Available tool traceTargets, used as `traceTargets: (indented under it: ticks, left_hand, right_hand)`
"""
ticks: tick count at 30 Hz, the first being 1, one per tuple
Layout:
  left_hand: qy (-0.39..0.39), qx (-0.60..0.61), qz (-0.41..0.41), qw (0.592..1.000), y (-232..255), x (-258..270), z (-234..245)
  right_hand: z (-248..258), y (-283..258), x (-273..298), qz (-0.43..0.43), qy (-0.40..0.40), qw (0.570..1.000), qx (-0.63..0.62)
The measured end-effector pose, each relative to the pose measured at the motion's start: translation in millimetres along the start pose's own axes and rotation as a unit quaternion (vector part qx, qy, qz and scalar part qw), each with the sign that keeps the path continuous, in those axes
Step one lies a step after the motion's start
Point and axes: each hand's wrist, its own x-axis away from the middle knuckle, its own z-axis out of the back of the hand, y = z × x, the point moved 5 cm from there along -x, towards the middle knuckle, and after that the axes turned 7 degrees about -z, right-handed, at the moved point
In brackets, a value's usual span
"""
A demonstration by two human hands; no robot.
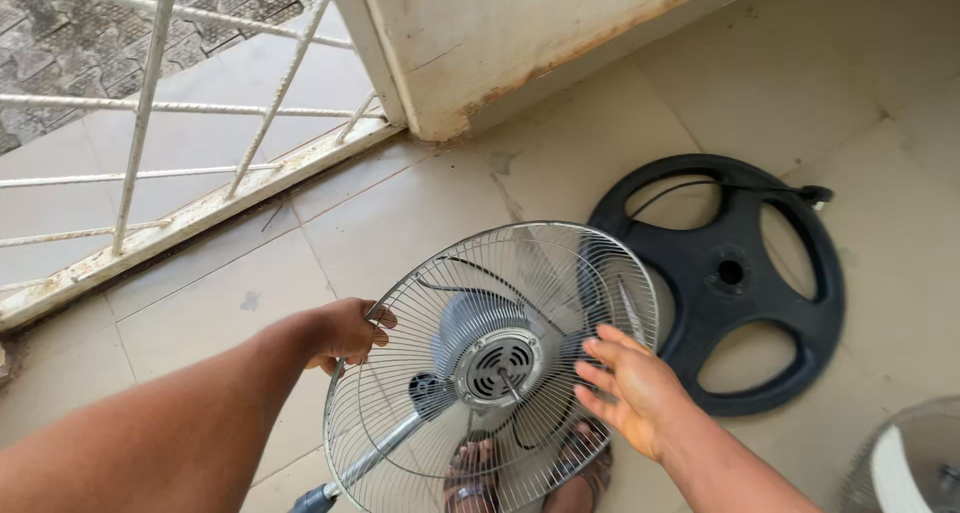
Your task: The person uses scissors to loosen and remove screws from the base of a standing fan, then detaches the front wire cage. The fan blades and motor housing remain visible on the floor.
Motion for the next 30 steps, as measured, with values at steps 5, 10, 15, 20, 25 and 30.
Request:
traceTargets:
  ticks: [5,10,15,20,25,30]
  left_hand:
    - [0.113,0.053,0.014,0.992,-20.0,-13.4,6.2]
    - [0.244,0.001,-0.005,0.97,-28.0,-6.4,9.4]
    - [0.485,-0.025,0.05,0.873,-10.2,29.5,-19.2]
    - [0.538,-0.005,-0.026,0.843,31.7,51.3,-62.8]
    - [0.469,-0.074,0.006,0.88,12.5,29.5,-20.7]
    - [0.385,-0.086,-0.005,0.919,3.3,-2.5,16.2]
  right_hand:
    - [13.4,31.9,-45.1,-0.05,0.051,0.995,0.068]
    - [-7.5,44.0,-74.4,-0.054,0.039,0.989,0.133]
    - [-47.7,32.4,-85.2,0.005,0.013,0.978,0.21]
    - [-92.1,-0.9,-85.9,0.078,-0.008,0.948,0.308]
    - [-113.8,-11.1,-93.8,0.075,-0.064,0.939,0.33]
    - [-107.5,-6.8,-100.8,0.077,-0.07,0.908,0.406]
